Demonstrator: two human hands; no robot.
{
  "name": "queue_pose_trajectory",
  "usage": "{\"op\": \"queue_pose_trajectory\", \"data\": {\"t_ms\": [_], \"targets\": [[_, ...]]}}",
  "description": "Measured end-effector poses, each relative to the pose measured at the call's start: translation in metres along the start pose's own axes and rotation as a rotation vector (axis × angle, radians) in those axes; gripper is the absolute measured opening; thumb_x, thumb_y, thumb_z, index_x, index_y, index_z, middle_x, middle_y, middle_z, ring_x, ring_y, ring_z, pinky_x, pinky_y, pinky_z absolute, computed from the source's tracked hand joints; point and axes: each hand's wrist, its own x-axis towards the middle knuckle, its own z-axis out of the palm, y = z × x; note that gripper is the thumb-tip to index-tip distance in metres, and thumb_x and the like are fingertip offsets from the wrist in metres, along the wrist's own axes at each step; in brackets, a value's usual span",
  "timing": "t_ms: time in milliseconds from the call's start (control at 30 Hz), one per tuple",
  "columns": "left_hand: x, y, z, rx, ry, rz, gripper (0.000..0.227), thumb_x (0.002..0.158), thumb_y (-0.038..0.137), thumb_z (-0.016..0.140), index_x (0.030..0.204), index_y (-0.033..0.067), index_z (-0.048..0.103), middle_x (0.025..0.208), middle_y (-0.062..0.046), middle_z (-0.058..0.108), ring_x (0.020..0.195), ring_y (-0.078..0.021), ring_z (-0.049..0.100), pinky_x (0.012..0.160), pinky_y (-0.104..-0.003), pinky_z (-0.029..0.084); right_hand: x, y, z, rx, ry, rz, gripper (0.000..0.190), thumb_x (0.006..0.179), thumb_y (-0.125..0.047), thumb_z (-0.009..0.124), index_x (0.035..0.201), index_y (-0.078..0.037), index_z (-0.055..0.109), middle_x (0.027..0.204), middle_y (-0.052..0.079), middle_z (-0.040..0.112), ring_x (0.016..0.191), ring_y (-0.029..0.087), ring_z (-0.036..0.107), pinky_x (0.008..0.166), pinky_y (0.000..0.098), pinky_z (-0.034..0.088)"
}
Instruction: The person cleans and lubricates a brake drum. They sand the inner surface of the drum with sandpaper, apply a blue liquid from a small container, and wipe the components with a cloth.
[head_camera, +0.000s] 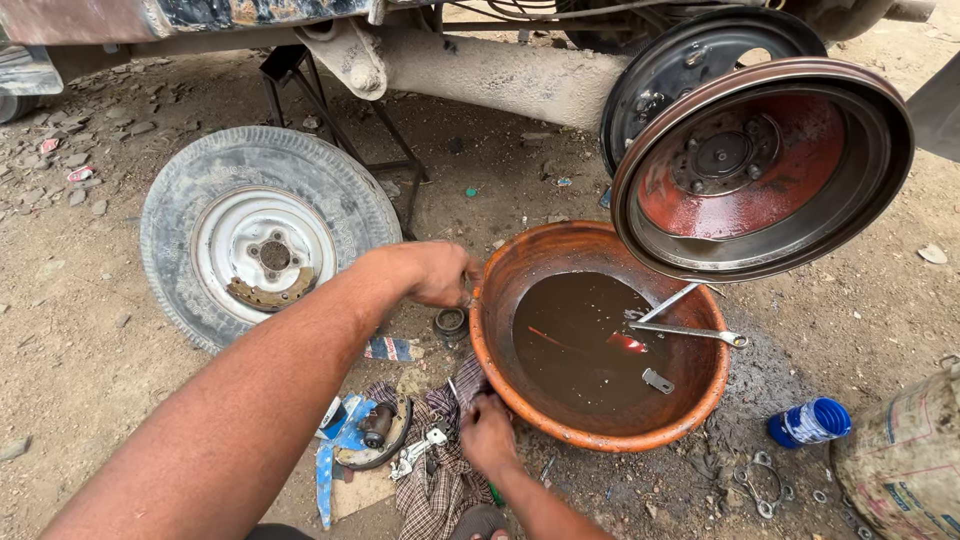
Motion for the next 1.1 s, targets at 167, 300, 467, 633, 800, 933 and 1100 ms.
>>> {"op": "queue_pose_trajectory", "data": {"t_ms": [167,300,467,633,800,933,1100], "targets": [[0.004,-0.021,0.02,0.111,-0.097,-0.017,0.05,0.089,0.044,0.071,0.135,0.0239,0.067,0.134,-0.007,0.071,0.125,-0.025,0.066,0.107,-0.042,0.051,-0.07,-0.059,-0.086,0.267,-0.003,0.148,0.02,0.105,-0.027,0.044,0.107,-0.008,0.047,0.084,0.008,0.055,0.073,0.017,0.056,0.067,0.0398,0.049],[0.004,-0.014,0.03,-0.19,-0.23,-0.019,0.069,0.087,0.069,0.049,0.138,0.0238,0.063,0.139,-0.004,0.067,0.125,-0.025,0.067,0.104,-0.049,0.056,-0.047,-0.099,-0.16,0.739,0.114,0.028,0.013,0.105,-0.018,0.056,0.101,-0.005,0.053,0.077,-0.001,0.048,0.069,0.008,0.042,0.058,0.0252,0.039],[-0.016,0.019,0.052,-0.771,-0.389,0.193,0.101,0.087,0.087,0.019,0.144,0.0115,0.056,0.143,-0.015,0.063,0.133,-0.0303,0.061,0.113,-0.055,0.048,-0.028,-0.144,-0.25,0.995,0.152,-0.279,0.01,0.105,-0.014,0.061,0.109,-0.004,0.059,0.086,-0.001,0.059,0.076,0.006,0.048,0.066,0.0229,0.04],[-0.027,0.1,0.048,-1.648,-0.428,0.658,0.092,0.088,0.08,0.022,0.146,0.0152,0.051,0.144,-0.004,0.059,0.137,-0.0259,0.052,0.112,-0.052,0.041,-0.022,-0.16,-0.329,-0.175,0.731,-0.897,0.036,0.097,-0.041,0.061,0.111,-0.008,0.063,0.106,0.014,0.063,0.098,0.03,0.06,0.085,0.0437,0.046],[0.035,0.206,0.08,-1.632,-0.302,0.867,0.091,0.1,0.082,0.029,0.141,0.0046,0.055,0.138,-0.01,0.062,0.132,-0.0221,0.054,0.112,-0.041,0.04,0.005,-0.037,-0.334,0.195,0.66,-0.218,0.04,0.111,-0.039,0.049,0.097,-0.009,0.071,0.081,0.006,0.068,0.069,0.021,0.064,0.066,0.0373,0.05],[0.06,0.26,0.157,-1.179,0.122,0.819,0.079,0.099,0.062,0.058,0.154,0.0058,0.048,0.153,-0.018,0.053,0.144,-0.0257,0.047,0.12,-0.042,0.037,0.044,0.13,-0.354,0.887,0.699,0.297,0.033,0.107,-0.033,0.048,0.102,-0.008,0.069,0.091,0.007,0.067,0.077,0.022,0.062,0.07,0.0399,0.049],[0.071,0.27,0.177,-1.095,0.702,0.728,0.07,0.098,0.032,0.081,0.158,0.014,0.052,0.159,-0.023,0.054,0.154,-0.036,0.035,0.12,-0.048,0.033,0.041,0.167,-0.348,1.642,0.602,0.172,0.042,0.105,-0.038,0.042,0.116,-0.006,0.067,0.109,0.011,0.069,0.096,0.027,0.064,0.088,0.0449,0.052]]}}
